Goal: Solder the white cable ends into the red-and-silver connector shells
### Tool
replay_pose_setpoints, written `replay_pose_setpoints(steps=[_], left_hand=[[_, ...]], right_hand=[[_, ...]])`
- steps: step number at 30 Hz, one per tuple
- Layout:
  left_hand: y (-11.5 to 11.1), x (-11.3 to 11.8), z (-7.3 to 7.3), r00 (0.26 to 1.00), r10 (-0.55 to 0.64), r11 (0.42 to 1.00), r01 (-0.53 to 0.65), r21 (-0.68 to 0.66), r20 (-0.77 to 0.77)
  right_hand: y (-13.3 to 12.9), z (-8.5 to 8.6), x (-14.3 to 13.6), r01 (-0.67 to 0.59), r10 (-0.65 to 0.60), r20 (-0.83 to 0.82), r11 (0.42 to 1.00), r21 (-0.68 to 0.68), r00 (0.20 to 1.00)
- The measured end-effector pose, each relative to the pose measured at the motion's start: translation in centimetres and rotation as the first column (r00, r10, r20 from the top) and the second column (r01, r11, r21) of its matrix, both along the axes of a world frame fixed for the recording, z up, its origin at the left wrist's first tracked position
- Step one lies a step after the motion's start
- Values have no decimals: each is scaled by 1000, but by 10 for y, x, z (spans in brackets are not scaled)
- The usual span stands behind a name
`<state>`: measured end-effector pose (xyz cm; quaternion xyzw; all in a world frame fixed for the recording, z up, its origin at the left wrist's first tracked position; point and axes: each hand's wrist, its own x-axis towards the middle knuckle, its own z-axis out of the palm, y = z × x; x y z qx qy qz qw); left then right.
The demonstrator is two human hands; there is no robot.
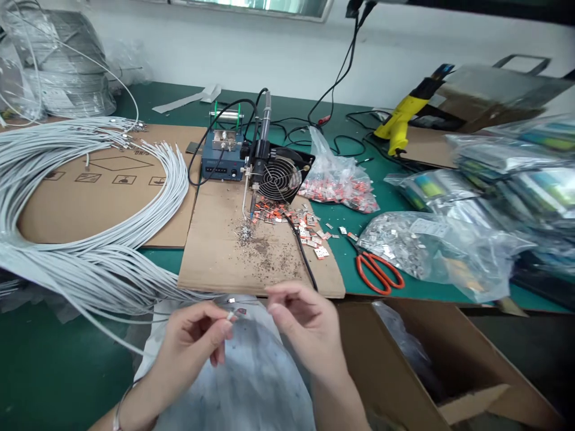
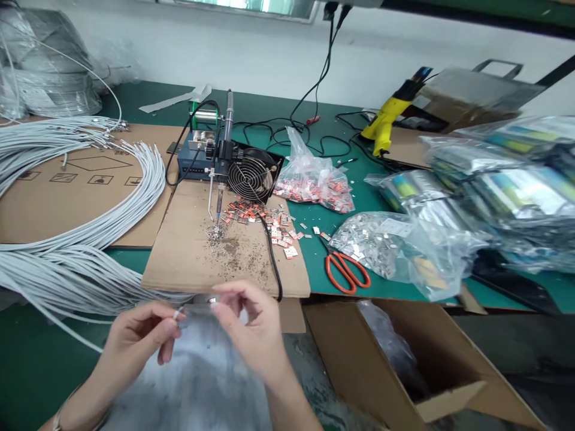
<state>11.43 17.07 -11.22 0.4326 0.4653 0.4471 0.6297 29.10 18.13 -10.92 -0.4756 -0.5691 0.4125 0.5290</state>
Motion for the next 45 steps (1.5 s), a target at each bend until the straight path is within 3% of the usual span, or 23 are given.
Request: replay_pose_setpoints(steps=[2,4,6,7,10,15,18,21,25,29,34,39,45], left_hand=[[3,-8,0,992,123,992,-123,-17,-18],[7,-16,1,981,195,980,-195,-37,-13],[14,-22,2,976,217,975,-217,-50,1],[17,-24,3,975,222,974,-223,-46,-9],[31,-28,9,973,190,982,-191,7,-130],[69,-35,25,930,-17,999,26,20,-367],[101,-34,32,801,-235,961,277,-7,-551],[133,-24,31,654,-368,868,496,8,-661],[165,-5,23,631,-477,796,606,4,-612],[176,5,19,634,-598,766,633,-116,-490],[176,5,22,689,-622,775,610,-165,-372],[177,7,22,727,-606,794,578,-188,-321],[178,10,23,739,-607,795,573,-201,-293]], right_hand=[[11,5,29,142,-169,310,984,107,936],[25,8,59,245,-310,598,951,190,740],[41,9,86,278,-323,780,940,198,535],[48,9,96,264,-295,817,947,182,495],[68,9,116,134,-132,872,988,77,472],[85,12,125,-41,66,891,998,-53,449],[84,19,122,-68,127,868,992,-107,480],[82,25,109,-105,187,773,982,-156,606],[89,22,78,-180,259,525,964,-197,811],[110,13,45,-260,347,201,896,-361,916],[131,0,24,-290,259,-132,826,-484,957],[133,-5,21,-303,186,-275,821,-484,943],[131,-2,22,-296,165,-292,818,-494,942]])
